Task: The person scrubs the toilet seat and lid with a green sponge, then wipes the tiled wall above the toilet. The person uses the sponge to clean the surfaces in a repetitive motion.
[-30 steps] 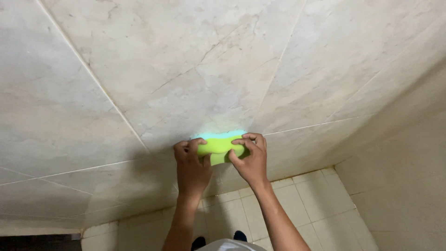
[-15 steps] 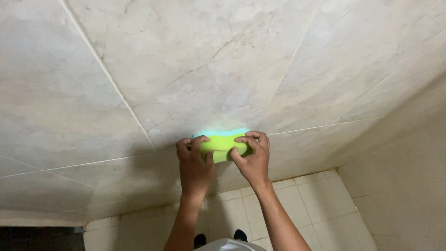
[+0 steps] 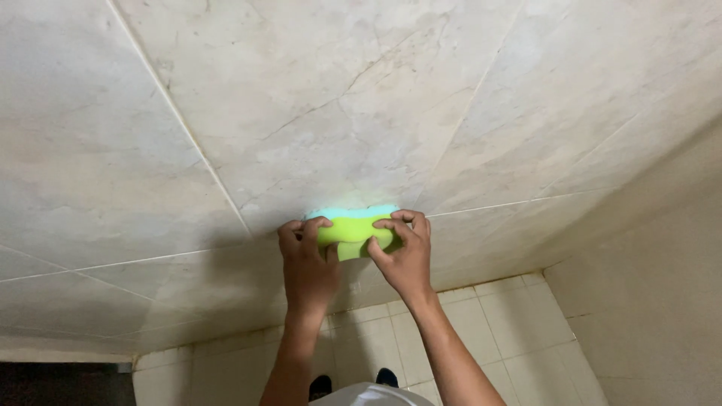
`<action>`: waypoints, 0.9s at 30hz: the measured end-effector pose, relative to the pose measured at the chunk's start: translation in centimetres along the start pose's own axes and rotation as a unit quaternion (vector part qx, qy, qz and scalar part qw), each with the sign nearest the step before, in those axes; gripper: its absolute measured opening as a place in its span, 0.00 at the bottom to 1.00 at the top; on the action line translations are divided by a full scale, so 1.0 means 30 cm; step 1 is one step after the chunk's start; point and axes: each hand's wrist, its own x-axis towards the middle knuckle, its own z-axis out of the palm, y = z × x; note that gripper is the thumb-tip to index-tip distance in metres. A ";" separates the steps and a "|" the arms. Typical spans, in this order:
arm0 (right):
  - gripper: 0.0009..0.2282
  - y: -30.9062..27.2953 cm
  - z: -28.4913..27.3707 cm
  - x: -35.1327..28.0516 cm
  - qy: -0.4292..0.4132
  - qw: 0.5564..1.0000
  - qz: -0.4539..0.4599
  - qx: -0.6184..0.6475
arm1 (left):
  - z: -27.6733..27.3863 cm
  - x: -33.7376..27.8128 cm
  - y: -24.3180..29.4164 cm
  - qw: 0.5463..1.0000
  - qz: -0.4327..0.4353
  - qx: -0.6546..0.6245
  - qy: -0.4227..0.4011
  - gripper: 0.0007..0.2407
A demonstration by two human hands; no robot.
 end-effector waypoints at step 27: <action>0.11 -0.060 0.029 0.013 0.018 1.000 -0.020 0.002 | -0.047 0.019 -0.002 0.999 -0.022 -0.001 0.037 0.16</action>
